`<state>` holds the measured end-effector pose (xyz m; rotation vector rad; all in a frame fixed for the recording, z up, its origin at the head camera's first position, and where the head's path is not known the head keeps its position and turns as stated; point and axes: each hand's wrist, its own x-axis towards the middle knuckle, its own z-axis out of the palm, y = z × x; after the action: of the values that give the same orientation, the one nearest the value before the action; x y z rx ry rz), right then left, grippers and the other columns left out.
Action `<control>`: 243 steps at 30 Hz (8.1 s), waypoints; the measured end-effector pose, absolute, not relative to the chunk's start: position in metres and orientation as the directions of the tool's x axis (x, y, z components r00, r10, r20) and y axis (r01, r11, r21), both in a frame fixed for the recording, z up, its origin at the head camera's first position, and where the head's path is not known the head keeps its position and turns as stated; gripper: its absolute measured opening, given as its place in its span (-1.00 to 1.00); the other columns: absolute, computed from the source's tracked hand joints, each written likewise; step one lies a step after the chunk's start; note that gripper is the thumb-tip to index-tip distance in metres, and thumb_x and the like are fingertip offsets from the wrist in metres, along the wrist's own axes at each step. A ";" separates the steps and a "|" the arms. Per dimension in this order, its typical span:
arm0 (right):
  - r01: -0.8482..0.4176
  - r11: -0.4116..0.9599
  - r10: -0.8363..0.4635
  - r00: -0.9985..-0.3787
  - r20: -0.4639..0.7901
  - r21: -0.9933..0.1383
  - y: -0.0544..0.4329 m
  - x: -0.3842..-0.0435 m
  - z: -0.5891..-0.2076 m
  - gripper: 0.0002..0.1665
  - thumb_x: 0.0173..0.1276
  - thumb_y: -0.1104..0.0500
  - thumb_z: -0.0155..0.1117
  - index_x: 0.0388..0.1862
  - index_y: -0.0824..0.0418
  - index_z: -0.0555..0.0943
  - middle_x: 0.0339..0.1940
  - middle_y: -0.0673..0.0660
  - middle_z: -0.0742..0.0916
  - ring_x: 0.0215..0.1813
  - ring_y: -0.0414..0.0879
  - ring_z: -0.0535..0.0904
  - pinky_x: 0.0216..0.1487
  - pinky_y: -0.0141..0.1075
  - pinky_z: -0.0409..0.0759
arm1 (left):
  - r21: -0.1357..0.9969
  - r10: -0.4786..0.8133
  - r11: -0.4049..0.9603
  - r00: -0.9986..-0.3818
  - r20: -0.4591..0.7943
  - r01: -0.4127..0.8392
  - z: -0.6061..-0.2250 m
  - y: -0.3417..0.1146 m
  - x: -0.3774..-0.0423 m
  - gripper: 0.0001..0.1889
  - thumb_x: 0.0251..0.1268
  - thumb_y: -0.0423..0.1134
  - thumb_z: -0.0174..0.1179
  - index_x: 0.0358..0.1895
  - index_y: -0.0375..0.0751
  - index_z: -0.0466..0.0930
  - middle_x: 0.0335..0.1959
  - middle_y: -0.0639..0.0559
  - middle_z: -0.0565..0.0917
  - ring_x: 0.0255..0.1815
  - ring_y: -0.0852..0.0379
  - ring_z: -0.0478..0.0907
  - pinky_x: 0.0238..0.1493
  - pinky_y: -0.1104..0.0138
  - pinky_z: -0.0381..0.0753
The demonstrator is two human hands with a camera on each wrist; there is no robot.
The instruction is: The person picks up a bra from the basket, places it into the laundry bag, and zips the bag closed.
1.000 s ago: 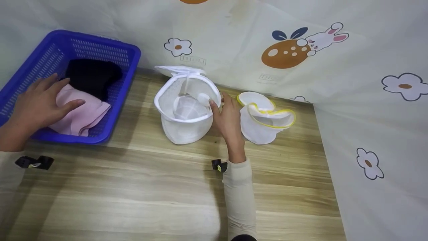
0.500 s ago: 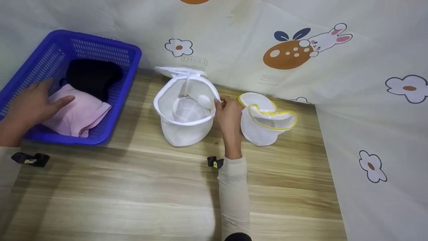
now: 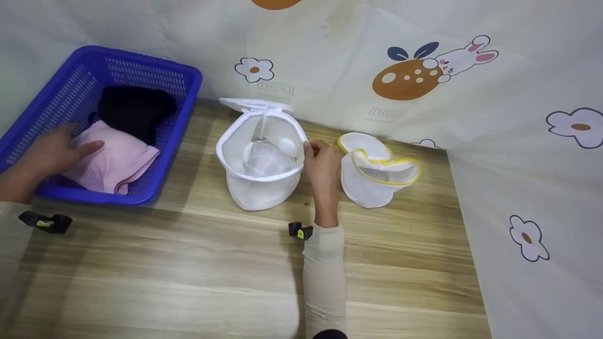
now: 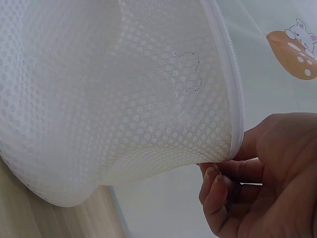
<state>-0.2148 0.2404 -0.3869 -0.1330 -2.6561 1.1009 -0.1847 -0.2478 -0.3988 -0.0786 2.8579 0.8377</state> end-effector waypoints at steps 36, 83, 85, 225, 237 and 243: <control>-0.096 0.722 0.115 -0.960 0.255 -0.686 0.236 -0.210 -0.390 -0.77 0.33 0.26 0.21 -0.16 0.38 0.69 -0.47 0.21 0.69 -0.42 -0.04 0.54 -0.41 -0.30 0.43 | 0.584 0.012 0.694 -0.805 -0.594 -0.421 -0.399 -0.258 -0.196 -0.26 -0.03 0.36 0.28 -0.37 -0.33 0.23 -0.62 0.05 0.18 -0.66 0.19 0.17 -0.62 0.32 0.21; -0.124 0.734 0.084 -0.959 0.271 -0.668 0.234 -0.212 -0.388 -0.79 0.29 0.27 0.27 -0.18 0.39 0.69 -0.53 0.17 0.66 -0.46 -0.06 0.50 -0.41 -0.30 0.41 | 0.756 0.059 0.505 -0.857 -0.512 -0.417 -0.400 -0.261 -0.197 -0.01 0.16 0.06 0.32 0.35 -0.66 0.03 0.28 -0.39 0.21 -0.01 0.02 0.35 -0.26 0.53 0.47; -0.124 0.734 0.080 -0.961 0.266 -0.668 0.233 -0.213 -0.388 -0.78 0.29 0.26 0.27 -0.17 0.38 0.69 -0.52 0.17 0.66 -0.46 -0.06 0.50 -0.41 -0.30 0.42 | 0.773 0.051 0.481 -0.867 -0.496 -0.414 -0.400 -0.262 -0.195 -0.04 0.14 0.03 0.34 0.33 -0.67 0.09 0.11 -0.27 0.39 -0.17 0.15 0.43 -0.29 0.50 0.50; -0.147 0.726 0.070 -0.956 0.285 -0.671 0.239 -0.208 -0.389 -0.77 0.32 0.21 0.27 -0.22 0.38 0.70 -0.50 0.17 0.68 -0.44 -0.04 0.53 -0.40 -0.29 0.42 | 0.955 0.164 0.260 -0.968 -0.192 -0.146 -0.306 -0.055 -0.236 -0.59 0.09 -0.27 0.40 -0.02 -0.42 0.58 -0.28 -0.15 0.65 -0.46 0.13 0.61 -0.42 0.37 0.60; -0.134 0.721 0.088 -0.956 0.281 -0.680 0.237 -0.209 -0.390 -0.78 0.31 0.20 0.27 -0.23 0.35 0.71 -0.54 0.14 0.66 -0.47 -0.09 0.50 -0.43 -0.30 0.40 | 0.942 0.187 0.303 -0.960 -0.210 -0.146 -0.311 -0.037 -0.236 -0.59 0.14 -0.31 0.36 0.04 -0.41 0.55 -0.15 -0.23 0.63 -0.35 0.07 0.58 -0.34 0.34 0.60; -0.149 0.724 0.083 -0.950 0.300 -0.673 0.238 -0.208 -0.389 -0.79 0.31 0.21 0.28 -0.24 0.36 0.71 -0.53 0.15 0.67 -0.46 -0.06 0.51 -0.41 -0.30 0.41 | 0.932 0.191 0.340 -0.962 -0.196 -0.122 -0.311 -0.030 -0.236 -0.61 0.13 -0.30 0.37 0.01 -0.40 0.57 -0.17 -0.22 0.63 -0.33 0.06 0.57 -0.32 0.34 0.59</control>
<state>-0.2083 0.2377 -0.3891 0.0515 -2.6191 1.0617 -0.2360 -0.0302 -0.3113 0.0623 2.3369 1.6612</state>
